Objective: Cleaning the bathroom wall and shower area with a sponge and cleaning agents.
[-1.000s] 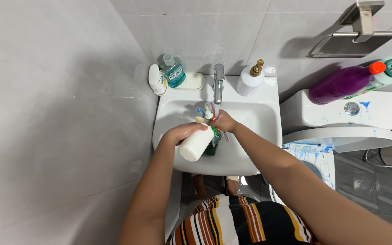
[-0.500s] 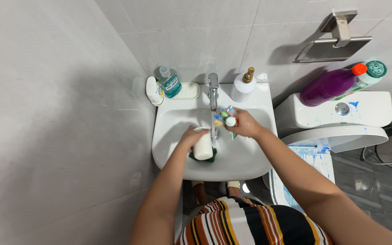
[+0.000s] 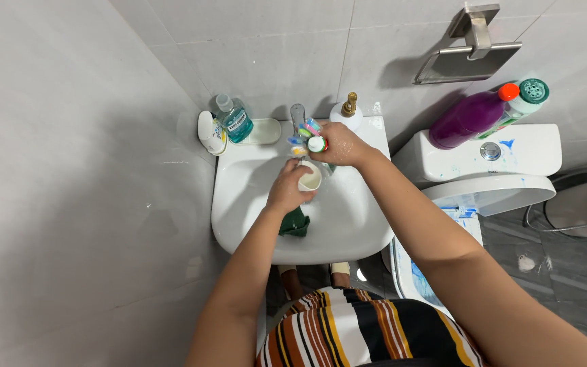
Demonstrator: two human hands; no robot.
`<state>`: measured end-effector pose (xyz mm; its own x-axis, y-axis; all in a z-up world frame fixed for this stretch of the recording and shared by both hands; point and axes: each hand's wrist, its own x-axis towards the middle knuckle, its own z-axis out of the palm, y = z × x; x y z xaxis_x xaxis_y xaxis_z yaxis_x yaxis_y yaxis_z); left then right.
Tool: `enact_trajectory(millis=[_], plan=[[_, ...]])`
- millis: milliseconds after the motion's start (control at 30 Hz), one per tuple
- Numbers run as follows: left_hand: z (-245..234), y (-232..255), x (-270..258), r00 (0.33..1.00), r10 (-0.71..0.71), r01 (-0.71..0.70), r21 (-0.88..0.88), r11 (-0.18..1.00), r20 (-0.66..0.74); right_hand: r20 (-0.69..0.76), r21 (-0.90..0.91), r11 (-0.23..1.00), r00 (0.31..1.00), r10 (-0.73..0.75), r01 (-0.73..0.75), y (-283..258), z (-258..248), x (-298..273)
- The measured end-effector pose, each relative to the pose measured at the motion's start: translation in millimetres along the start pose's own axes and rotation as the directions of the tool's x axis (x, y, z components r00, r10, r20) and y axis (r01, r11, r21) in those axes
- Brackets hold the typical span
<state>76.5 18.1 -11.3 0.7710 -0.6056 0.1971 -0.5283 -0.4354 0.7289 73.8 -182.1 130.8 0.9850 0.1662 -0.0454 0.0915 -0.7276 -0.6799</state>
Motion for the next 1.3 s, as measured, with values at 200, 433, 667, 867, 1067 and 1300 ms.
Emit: enact_trajectory(millis=[200,433,667,867,1067,1300], plan=[[-22,-14,17,0.564,-0.782,0.795,-0.43,0.428,0.266,-0.082,0.029,0.953,0.951,-0.297,0.3,-2,16,-34],[-49,-76,-55,0.335,-0.804,0.719,-0.685,-0.117,0.49,-0.162,0.1,0.981,0.975,-0.149,0.167,51,94,-80],[-48,-58,-119,0.305,-0.731,0.448,-0.77,-0.456,0.61,-0.055,0.175,0.953,0.964,0.261,-0.248,78,122,-74],[-42,-54,-128,0.656,-0.381,0.359,-0.714,-0.601,0.651,0.052,0.228,0.896,0.924,0.38,-0.381,23,103,-63],[-26,-86,-129,0.557,-0.415,0.281,-0.633,-0.721,0.719,0.012,0.343,0.905,0.965,0.264,-0.251,24,110,-61],[-68,-28,-124,0.352,-0.613,0.444,-0.703,-0.556,0.707,0.041,0.418,0.831,0.922,0.385,-0.366,11,107,-65]])
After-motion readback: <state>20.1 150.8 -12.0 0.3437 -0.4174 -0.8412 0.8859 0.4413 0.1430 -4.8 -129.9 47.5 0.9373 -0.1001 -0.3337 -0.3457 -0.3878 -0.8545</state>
